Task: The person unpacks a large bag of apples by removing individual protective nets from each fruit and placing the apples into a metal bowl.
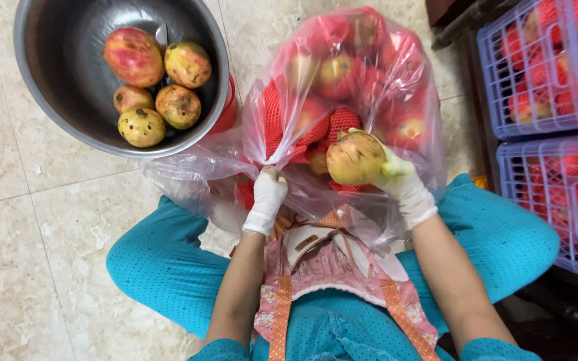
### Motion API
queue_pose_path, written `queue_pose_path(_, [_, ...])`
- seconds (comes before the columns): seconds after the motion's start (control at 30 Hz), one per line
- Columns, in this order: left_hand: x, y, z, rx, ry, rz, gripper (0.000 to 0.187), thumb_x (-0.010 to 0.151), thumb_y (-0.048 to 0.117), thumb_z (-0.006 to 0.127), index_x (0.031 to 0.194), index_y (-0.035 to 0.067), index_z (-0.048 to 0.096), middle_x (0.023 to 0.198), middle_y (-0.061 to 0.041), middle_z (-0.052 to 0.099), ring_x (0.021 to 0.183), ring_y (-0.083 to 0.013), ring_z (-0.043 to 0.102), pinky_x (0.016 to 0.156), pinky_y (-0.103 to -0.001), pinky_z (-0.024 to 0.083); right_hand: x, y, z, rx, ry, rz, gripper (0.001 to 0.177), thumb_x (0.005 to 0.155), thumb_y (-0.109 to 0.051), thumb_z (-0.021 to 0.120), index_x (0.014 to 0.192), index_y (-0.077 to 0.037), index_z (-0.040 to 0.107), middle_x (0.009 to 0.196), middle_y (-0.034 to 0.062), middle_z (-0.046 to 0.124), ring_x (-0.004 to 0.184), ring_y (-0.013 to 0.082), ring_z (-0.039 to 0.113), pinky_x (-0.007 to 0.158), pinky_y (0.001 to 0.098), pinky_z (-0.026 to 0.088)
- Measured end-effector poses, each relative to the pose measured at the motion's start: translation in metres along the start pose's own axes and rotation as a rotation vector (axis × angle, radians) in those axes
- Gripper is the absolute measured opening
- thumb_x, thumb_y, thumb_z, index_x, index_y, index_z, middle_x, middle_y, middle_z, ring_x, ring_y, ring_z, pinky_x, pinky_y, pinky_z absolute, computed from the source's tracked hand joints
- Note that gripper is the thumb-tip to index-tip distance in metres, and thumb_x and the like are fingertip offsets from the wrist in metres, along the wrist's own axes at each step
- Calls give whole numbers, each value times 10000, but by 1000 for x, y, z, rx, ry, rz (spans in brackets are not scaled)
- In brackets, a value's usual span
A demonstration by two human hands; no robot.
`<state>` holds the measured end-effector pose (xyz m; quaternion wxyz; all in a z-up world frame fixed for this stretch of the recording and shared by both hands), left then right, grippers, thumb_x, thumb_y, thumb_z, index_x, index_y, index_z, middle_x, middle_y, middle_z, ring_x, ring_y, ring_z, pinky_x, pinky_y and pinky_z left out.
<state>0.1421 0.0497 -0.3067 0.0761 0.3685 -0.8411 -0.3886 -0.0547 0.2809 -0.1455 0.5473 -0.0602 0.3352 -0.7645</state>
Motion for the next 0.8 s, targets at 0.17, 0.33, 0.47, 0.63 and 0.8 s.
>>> queue_pose_path(0.17, [-18, 54, -24, 222, -29, 146, 627, 931, 448, 674, 1287, -65, 609, 1242, -298, 643, 1139, -430, 632, 971, -460, 495, -37, -47, 57, -265, -86, -158, 1171, 677, -319, 903, 1621, 12, 295, 1586, 169, 440, 1483, 305, 448, 1238, 449, 359])
queue_pose_path(0.33, [-33, 121, -38, -1006, -648, -196, 843, 950, 644, 575, 1526, 56, 393, 1444, -188, 573, 1318, -359, 552, 1074, -516, 438, -31, -25, 61, -647, -5, -408, 1061, 731, -176, 857, 1625, -13, 311, 1621, 127, 414, 1520, 274, 387, 1269, 414, 305])
queue_pose_path(0.47, [-28, 130, -44, -1783, -729, -486, 819, 964, 652, 576, 1551, 104, 416, 1485, -164, 552, 1343, -378, 513, 1078, -597, 440, -15, 13, 6, -339, -2, -265, 771, 864, -112, 762, 1547, -87, 405, 1602, 89, 435, 1489, 228, 430, 1220, 367, 359])
queue_pose_path(0.63, [-19, 89, -70, -1939, -468, -448, 857, 887, 647, 624, 1539, 139, 397, 1563, -155, 452, 1420, -401, 456, 1115, -652, 416, 24, 65, -63, -1493, 281, -203, 282, 1008, -182, 660, 1258, -65, 718, 1482, 264, 565, 1324, 415, 580, 1125, 415, 470])
queue_pose_path(0.8, [-10, 62, -83, -2267, -452, -408, 967, 844, 737, 582, 1521, 76, 384, 1556, -205, 411, 1413, -439, 419, 1111, -685, 384, 18, 117, -74, -1991, 273, 343, 306, 936, -320, 644, 1206, -208, 734, 1565, 379, 319, 947, 449, 704, 903, 456, 576])
Point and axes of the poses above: each hand's wrist, its own x-axis towards the middle knuckle, its own z-axis out of the palm, y = z × x, the point moved 1 cm from there along x, towards the middle knuckle
